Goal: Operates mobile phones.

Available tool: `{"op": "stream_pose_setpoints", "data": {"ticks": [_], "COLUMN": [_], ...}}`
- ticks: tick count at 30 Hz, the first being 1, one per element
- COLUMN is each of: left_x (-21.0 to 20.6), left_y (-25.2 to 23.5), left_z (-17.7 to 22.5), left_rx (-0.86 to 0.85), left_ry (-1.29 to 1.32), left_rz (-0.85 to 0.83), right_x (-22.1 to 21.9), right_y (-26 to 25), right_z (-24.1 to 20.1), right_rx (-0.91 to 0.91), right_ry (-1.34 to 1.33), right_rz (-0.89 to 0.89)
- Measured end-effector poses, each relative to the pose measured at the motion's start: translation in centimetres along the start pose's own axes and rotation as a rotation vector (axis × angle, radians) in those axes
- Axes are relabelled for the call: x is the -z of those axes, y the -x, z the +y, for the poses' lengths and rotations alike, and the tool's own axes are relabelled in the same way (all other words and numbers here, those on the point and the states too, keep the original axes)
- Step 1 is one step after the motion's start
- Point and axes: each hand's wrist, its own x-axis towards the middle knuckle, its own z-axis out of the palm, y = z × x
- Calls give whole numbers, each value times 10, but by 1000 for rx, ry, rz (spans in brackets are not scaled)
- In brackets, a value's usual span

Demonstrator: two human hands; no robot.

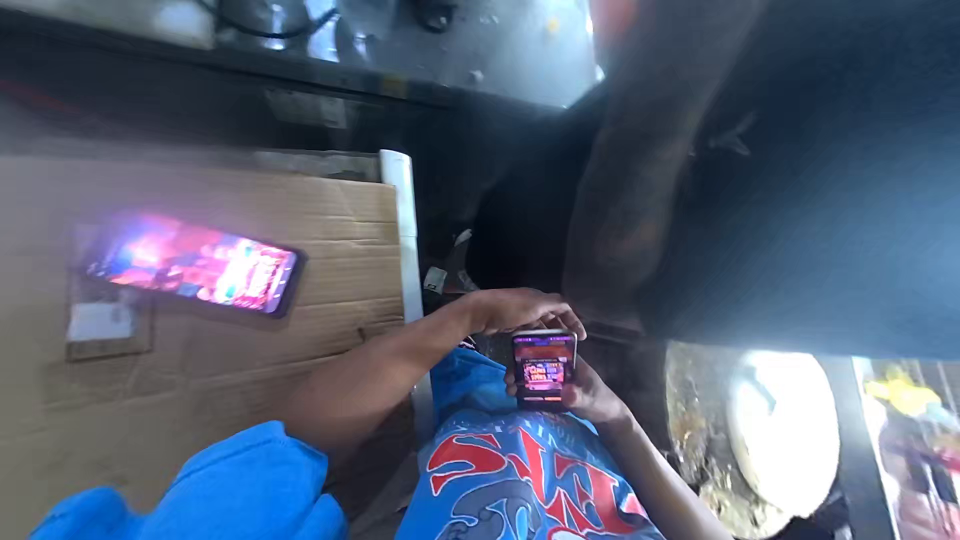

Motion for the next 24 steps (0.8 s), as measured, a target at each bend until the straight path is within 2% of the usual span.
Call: {"op": "stream_pose_setpoints", "data": {"ticks": [4,8,11,14,19,24], "left_x": [-22,-26,-32,-37,-47,-49], "left_y": [1,-7,-9,-11,-14,-17], "left_z": [0,-11,-17,-32,-32,-33], "left_rx": [61,-32,-60,-138,-90,-110], "left_ry": [206,350,372,376,323,302], "left_rz": [133,4,66,92,207,207], "right_x": [-1,-12,-14,-13,-25,-24], "right_y": [14,14,15,22,24,21], "right_z": [12,18,20,22,8,11], "right_rx": [30,16,16,37,-82,-97], "right_ry": [-260,-388,-427,-399,-152,-196], "right_rz": [94,90,111,181,511,536]}}
